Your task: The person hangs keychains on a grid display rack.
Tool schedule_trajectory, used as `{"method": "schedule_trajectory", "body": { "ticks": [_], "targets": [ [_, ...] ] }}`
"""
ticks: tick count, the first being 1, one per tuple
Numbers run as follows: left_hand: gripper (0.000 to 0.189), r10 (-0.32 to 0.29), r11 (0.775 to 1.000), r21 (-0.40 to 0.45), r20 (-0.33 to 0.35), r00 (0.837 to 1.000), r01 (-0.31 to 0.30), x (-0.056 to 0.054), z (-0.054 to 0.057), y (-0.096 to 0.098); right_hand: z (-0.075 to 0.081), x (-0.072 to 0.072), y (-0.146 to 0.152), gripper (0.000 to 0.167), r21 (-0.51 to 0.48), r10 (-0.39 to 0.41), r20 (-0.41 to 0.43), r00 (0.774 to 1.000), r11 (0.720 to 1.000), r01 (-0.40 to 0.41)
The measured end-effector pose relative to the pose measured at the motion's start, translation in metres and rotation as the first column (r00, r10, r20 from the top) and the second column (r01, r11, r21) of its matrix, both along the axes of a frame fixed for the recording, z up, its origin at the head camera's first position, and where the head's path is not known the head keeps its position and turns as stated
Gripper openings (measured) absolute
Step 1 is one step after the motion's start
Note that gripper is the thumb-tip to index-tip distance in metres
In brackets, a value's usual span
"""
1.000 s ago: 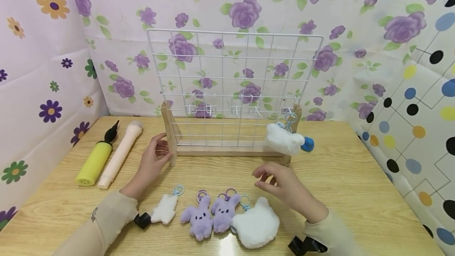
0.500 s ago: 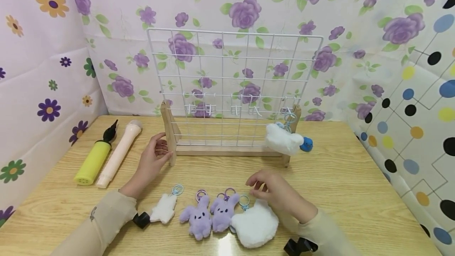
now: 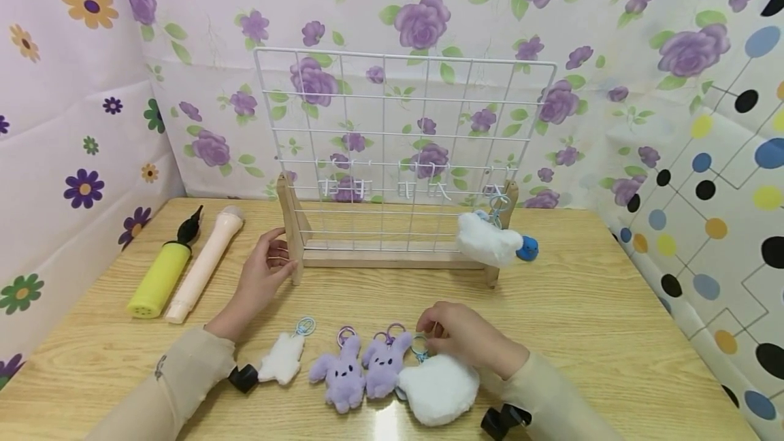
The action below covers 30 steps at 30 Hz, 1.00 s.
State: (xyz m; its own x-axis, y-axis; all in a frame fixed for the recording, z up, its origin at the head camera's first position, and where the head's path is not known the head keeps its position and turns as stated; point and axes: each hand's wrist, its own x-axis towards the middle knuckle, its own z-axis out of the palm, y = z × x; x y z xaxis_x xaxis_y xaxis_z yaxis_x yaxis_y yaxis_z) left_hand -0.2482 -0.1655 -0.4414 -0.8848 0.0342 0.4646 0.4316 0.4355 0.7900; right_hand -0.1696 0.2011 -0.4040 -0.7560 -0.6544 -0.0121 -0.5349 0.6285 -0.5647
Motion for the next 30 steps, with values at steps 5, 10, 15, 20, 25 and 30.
{"method": "schedule_trajectory", "body": {
  "ticks": [5,10,15,20,25,30],
  "targets": [
    [0.062,-0.002,1.0,-0.001,0.034,0.999,0.002,-0.001,0.0,0.0,0.0,-0.002,-0.004,0.017,0.043,-0.007,0.015,1.0,0.999,0.006],
    [0.062,-0.005,1.0,-0.002,0.051,0.999,0.005,-0.001,0.001,0.0,0.0,-0.002,-0.007,0.015,0.058,-0.003,-0.004,1.0,0.998,0.004],
    [0.061,-0.002,1.0,-0.007,-0.015,1.0,0.001,0.0,0.002,0.001,0.0,-0.002,-0.009,0.015,0.083,0.005,-0.033,0.999,0.997,-0.002],
    [0.062,0.0,1.0,-0.015,0.036,0.999,0.001,0.0,0.002,0.001,0.0,-0.003,-0.011,0.015,0.107,0.005,-0.041,0.999,0.994,0.0],
    [0.064,-0.003,1.0,-0.014,0.075,0.997,0.004,0.0,0.002,0.0,-0.002,-0.004,-0.012,0.013,0.112,0.008,-0.045,0.999,0.994,-0.003],
    [0.062,-0.004,1.0,-0.024,0.057,0.998,0.006,0.001,0.003,-0.001,-0.004,-0.005,-0.013,0.014,0.109,-0.002,-0.038,0.999,0.994,0.006]
  ]
}}
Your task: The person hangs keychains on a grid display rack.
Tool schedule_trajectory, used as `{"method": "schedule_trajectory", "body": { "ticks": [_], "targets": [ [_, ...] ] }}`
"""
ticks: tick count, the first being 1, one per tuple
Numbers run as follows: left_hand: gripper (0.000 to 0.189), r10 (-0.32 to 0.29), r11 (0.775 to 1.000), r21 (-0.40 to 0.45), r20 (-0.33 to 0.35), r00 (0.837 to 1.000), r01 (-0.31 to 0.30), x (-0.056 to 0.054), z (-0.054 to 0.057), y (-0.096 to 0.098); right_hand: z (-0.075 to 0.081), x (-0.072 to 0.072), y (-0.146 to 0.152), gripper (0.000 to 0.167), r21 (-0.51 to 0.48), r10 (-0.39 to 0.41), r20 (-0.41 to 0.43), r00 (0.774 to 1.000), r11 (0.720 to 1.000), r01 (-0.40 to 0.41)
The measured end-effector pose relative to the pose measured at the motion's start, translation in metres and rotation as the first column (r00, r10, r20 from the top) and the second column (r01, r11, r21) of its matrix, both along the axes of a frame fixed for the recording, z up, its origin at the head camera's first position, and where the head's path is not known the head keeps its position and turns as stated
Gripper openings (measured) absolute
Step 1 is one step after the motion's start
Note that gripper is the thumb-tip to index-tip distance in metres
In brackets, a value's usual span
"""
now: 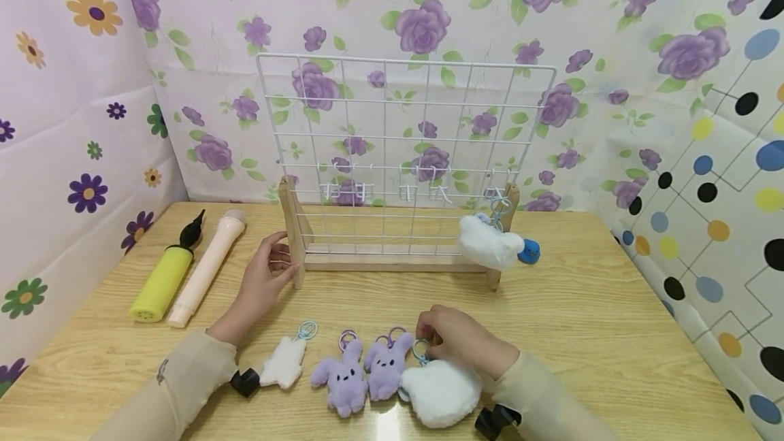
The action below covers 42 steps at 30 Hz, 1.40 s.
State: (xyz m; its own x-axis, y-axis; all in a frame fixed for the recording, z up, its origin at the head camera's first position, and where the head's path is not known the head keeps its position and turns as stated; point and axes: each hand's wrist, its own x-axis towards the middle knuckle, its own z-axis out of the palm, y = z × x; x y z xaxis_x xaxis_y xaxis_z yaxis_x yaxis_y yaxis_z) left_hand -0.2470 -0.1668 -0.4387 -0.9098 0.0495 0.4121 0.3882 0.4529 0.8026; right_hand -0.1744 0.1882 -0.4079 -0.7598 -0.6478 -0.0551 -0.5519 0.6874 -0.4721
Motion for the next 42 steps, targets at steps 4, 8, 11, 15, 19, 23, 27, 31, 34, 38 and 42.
{"method": "schedule_trajectory", "body": {
  "ticks": [4,8,11,15,19,23,27,31,34,38,42],
  "targets": [
    [0.062,-0.004,1.0,-0.003,-0.001,1.0,0.004,0.001,0.0,-0.001,-0.001,0.001,0.0,0.017,-0.011,-0.011,0.002,1.0,1.0,0.011],
    [0.062,-0.005,1.0,-0.007,0.008,1.0,0.005,0.001,0.0,-0.001,-0.001,0.001,0.001,0.019,-0.028,-0.016,0.014,1.0,0.999,0.016],
    [0.062,-0.005,1.0,-0.008,0.006,1.0,0.005,0.0,0.0,0.0,-0.001,0.002,0.001,0.019,-0.038,-0.019,0.035,0.999,0.999,0.02],
    [0.062,0.001,1.0,-0.004,0.001,1.0,-0.001,0.001,-0.001,0.0,-0.002,0.003,0.004,0.018,-0.049,-0.029,0.073,0.997,0.998,0.032],
    [0.061,0.007,1.0,-0.007,0.0,1.0,-0.007,0.001,-0.001,0.001,-0.005,0.004,0.008,0.017,-0.074,-0.04,0.107,0.993,0.996,0.048],
    [0.061,0.011,1.0,-0.009,-0.006,1.0,-0.011,0.002,0.0,0.001,-0.004,0.005,0.012,0.014,-0.115,-0.036,0.131,0.991,0.992,0.051],
    [0.061,0.009,1.0,-0.008,-0.011,1.0,-0.009,0.002,0.001,0.001,0.0,0.007,0.017,0.011,-0.138,-0.034,0.15,0.988,0.989,0.055],
    [0.061,0.003,1.0,-0.005,-0.004,1.0,-0.003,0.002,0.001,0.001,0.004,0.009,0.023,0.006,-0.148,-0.03,0.16,0.987,0.987,0.054],
    [0.06,0.002,1.0,-0.004,0.005,1.0,-0.002,0.002,0.001,0.001,0.008,0.01,0.026,0.005,-0.157,-0.028,0.168,0.985,0.986,0.055],
    [0.061,0.005,1.0,-0.011,0.002,1.0,-0.005,0.001,0.0,0.001,0.013,0.012,0.031,0.004,-0.166,-0.026,0.167,0.986,0.985,0.054],
    [0.061,0.009,1.0,-0.012,0.001,1.0,-0.009,0.002,0.001,0.001,0.018,0.014,0.035,0.003,-0.175,-0.02,0.167,0.986,0.983,0.05]
  ]
}}
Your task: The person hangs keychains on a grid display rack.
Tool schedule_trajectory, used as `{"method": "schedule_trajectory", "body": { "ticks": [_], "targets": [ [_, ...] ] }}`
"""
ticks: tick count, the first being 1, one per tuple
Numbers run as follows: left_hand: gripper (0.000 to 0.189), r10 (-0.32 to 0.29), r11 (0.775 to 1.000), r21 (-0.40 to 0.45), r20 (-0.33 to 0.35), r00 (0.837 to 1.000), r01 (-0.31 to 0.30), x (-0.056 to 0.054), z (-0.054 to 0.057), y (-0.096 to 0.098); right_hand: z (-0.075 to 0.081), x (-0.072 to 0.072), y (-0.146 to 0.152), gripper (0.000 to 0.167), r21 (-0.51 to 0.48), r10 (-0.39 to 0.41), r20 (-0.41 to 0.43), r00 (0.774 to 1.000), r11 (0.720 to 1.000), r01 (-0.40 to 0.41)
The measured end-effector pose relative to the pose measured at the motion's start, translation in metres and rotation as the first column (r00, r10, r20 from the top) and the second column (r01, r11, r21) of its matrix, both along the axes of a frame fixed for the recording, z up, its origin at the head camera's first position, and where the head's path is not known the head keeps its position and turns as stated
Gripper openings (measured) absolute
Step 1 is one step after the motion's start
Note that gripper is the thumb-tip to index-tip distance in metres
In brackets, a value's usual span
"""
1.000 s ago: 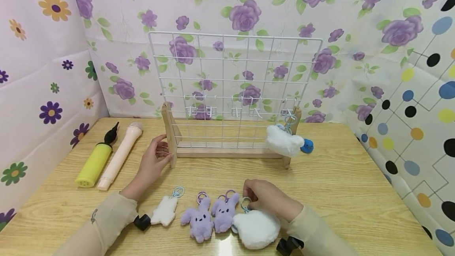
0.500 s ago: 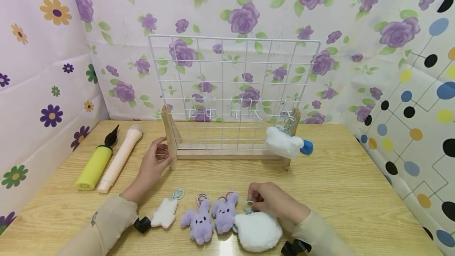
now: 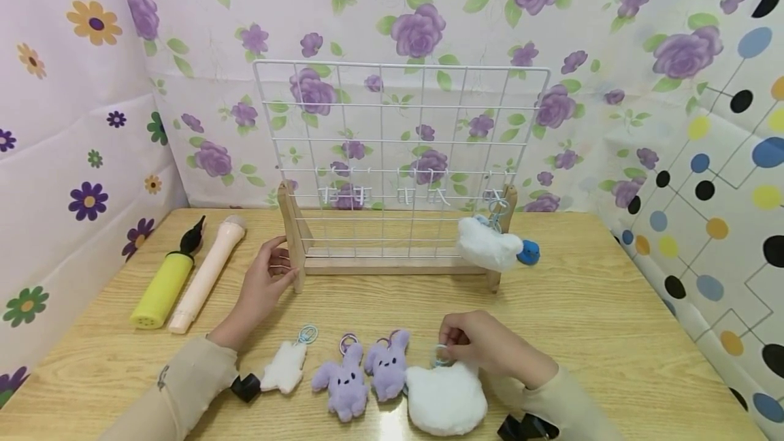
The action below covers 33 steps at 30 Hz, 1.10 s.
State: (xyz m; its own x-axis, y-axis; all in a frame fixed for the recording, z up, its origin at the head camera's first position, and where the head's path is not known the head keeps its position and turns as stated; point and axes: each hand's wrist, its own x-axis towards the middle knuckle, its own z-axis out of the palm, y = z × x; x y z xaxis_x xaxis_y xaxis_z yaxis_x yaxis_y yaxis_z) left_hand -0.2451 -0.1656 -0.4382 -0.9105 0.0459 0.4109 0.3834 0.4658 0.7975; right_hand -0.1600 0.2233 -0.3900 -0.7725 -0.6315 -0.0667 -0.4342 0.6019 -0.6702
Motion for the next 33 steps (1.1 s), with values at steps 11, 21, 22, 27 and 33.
{"method": "schedule_trajectory", "body": {
  "ticks": [11,21,22,27,33],
  "targets": [
    [0.062,0.0,1.0,0.001,0.022,1.0,0.0,0.001,0.0,0.0,0.018,0.01,0.014,0.007,-0.054,0.011,0.073,0.997,0.999,-0.007],
    [0.062,-0.002,1.0,0.004,0.025,1.0,0.002,0.001,0.001,0.0,0.034,0.018,0.022,0.013,-0.082,0.034,0.034,0.999,0.996,-0.031],
    [0.062,-0.003,1.0,0.004,0.025,1.0,0.003,0.001,0.001,0.001,0.035,0.019,0.023,0.013,-0.082,0.034,0.031,0.999,0.996,-0.031],
    [0.062,-0.003,1.0,0.007,0.021,1.0,0.003,0.001,0.001,0.001,0.042,0.021,0.026,0.01,-0.091,0.046,0.018,0.999,0.995,-0.044],
    [0.062,-0.003,1.0,0.008,0.024,1.0,0.003,0.001,0.001,0.001,0.048,0.023,0.028,0.009,-0.128,0.089,-0.009,0.996,0.988,-0.089]
  ]
}}
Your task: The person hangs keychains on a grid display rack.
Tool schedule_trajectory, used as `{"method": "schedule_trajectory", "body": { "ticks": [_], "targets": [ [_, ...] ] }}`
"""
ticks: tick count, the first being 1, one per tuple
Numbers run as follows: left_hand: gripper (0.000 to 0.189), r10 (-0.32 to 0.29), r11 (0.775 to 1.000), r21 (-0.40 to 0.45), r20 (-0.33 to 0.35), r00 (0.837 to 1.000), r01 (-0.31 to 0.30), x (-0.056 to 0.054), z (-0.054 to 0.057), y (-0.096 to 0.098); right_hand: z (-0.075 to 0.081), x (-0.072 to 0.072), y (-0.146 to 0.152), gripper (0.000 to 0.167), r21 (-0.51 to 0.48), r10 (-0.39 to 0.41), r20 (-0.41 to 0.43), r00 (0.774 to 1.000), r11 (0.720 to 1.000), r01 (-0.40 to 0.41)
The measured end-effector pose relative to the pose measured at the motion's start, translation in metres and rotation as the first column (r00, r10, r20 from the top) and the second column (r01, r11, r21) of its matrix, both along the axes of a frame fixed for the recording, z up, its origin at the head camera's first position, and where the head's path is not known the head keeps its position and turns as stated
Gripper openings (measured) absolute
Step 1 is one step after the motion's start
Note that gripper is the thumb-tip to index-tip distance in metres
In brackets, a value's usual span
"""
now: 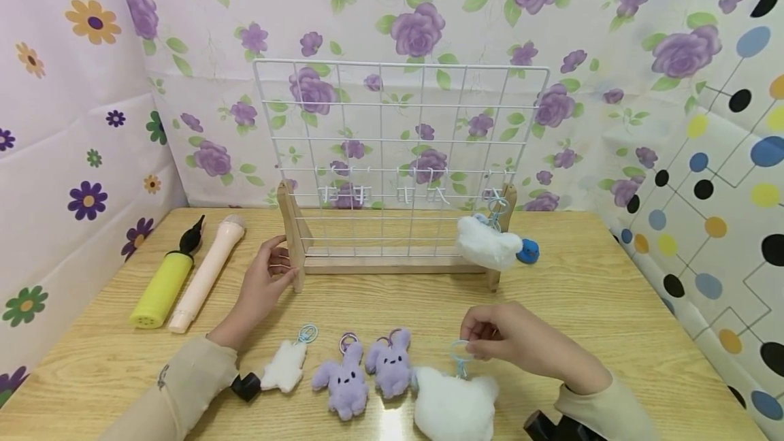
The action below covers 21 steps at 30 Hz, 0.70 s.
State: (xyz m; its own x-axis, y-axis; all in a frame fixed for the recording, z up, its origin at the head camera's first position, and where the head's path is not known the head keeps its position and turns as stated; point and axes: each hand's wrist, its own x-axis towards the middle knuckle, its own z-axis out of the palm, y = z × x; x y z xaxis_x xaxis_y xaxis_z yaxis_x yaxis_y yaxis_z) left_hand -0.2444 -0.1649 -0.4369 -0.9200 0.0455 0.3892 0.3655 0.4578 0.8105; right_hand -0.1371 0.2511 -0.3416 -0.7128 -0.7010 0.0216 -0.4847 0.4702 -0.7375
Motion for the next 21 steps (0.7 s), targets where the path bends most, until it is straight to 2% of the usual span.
{"method": "schedule_trajectory", "body": {
  "ticks": [12,21],
  "targets": [
    [0.063,-0.006,1.0,-0.003,-0.009,1.0,0.006,-0.001,-0.002,-0.001,0.018,0.0,0.003,0.006,-0.004,0.016,-0.01,1.0,1.0,-0.016],
    [0.062,-0.01,1.0,0.006,-0.01,1.0,0.01,-0.001,-0.002,-0.001,0.029,-0.012,0.012,0.006,-0.001,0.006,-0.022,1.0,1.0,-0.006]
  ]
}}
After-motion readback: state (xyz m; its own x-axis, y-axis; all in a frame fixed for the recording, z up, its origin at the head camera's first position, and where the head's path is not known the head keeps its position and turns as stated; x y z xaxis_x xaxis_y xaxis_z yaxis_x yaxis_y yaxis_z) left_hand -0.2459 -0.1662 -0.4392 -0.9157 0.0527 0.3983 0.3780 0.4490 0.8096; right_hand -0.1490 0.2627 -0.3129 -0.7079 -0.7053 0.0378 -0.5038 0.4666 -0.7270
